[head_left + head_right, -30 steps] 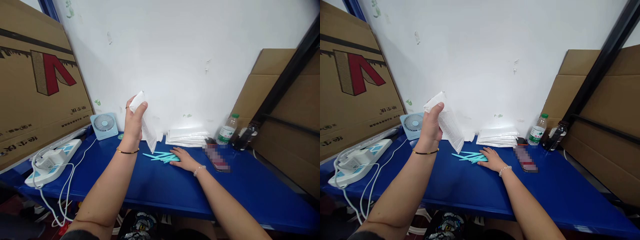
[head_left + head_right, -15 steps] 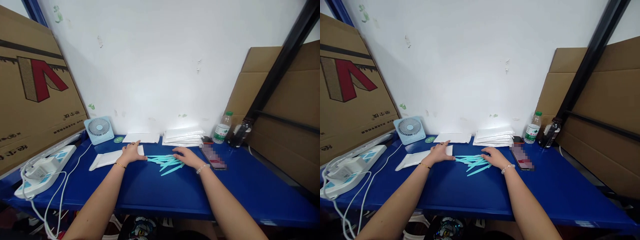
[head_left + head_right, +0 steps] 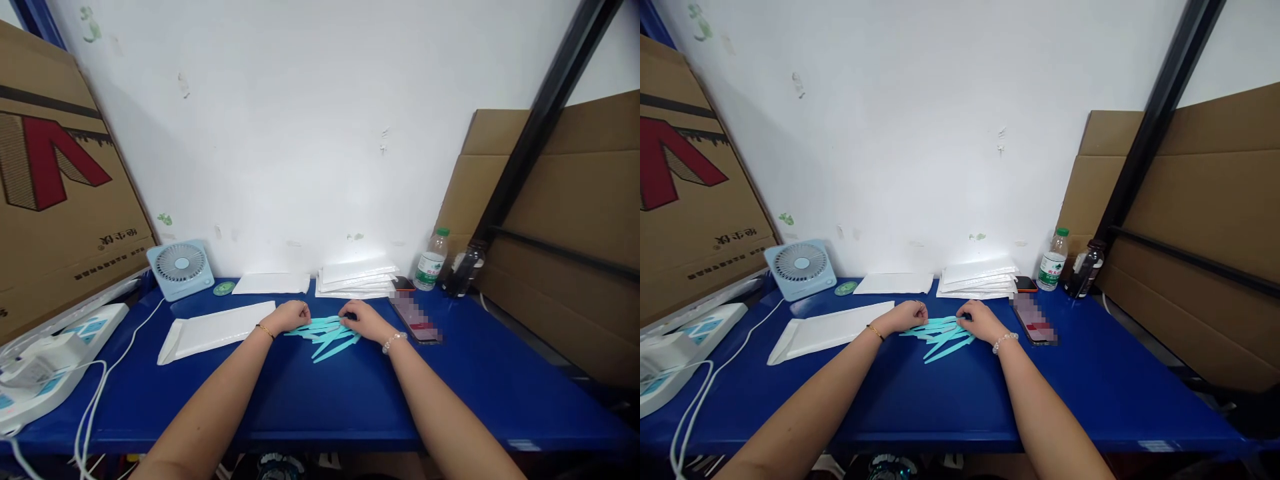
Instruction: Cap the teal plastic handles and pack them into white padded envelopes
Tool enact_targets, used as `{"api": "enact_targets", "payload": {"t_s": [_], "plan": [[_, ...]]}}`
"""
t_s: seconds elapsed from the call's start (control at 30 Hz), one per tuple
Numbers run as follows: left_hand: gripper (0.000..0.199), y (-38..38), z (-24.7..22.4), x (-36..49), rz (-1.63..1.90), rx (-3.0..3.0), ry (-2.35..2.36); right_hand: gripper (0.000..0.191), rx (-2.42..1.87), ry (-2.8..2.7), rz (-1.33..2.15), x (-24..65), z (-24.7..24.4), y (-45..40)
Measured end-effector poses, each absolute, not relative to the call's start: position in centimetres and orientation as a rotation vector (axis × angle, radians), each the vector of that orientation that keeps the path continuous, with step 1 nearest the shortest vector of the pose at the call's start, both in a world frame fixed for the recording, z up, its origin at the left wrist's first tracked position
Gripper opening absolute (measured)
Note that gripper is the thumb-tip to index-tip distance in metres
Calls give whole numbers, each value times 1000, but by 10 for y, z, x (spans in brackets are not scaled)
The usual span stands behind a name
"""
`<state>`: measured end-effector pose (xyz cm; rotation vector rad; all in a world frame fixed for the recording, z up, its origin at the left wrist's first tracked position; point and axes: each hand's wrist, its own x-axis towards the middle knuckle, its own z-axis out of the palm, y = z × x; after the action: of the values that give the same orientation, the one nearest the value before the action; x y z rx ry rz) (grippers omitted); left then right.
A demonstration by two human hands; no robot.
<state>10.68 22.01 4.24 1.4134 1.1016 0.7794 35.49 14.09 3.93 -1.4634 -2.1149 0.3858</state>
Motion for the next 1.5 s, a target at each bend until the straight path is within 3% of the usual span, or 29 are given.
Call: {"api": "enact_targets", "payload": {"t_s": [0.2,0.37,0.7,1.0,1.33,1.5], "plan": [[17,213,41,114,845,1797,944,25,-1387,-1974,427,342,44,141],[21,215,47,119,869,1695,994,26,-1395,-1780,610,353,45,145],[26,220,40,110,1141,1896,1085,16,-1676,-1873,199,374,42,148],[15,202,52,126,359,2562,1106,9,-1648,-2072,322,344,36,151],[14,212,60,116,462,2578,1378,12,-1725,-1954,88,378,46,150],[19,215,57,108,480,2542,1363,9,-1789,-1976,207,392,57,138]]}}
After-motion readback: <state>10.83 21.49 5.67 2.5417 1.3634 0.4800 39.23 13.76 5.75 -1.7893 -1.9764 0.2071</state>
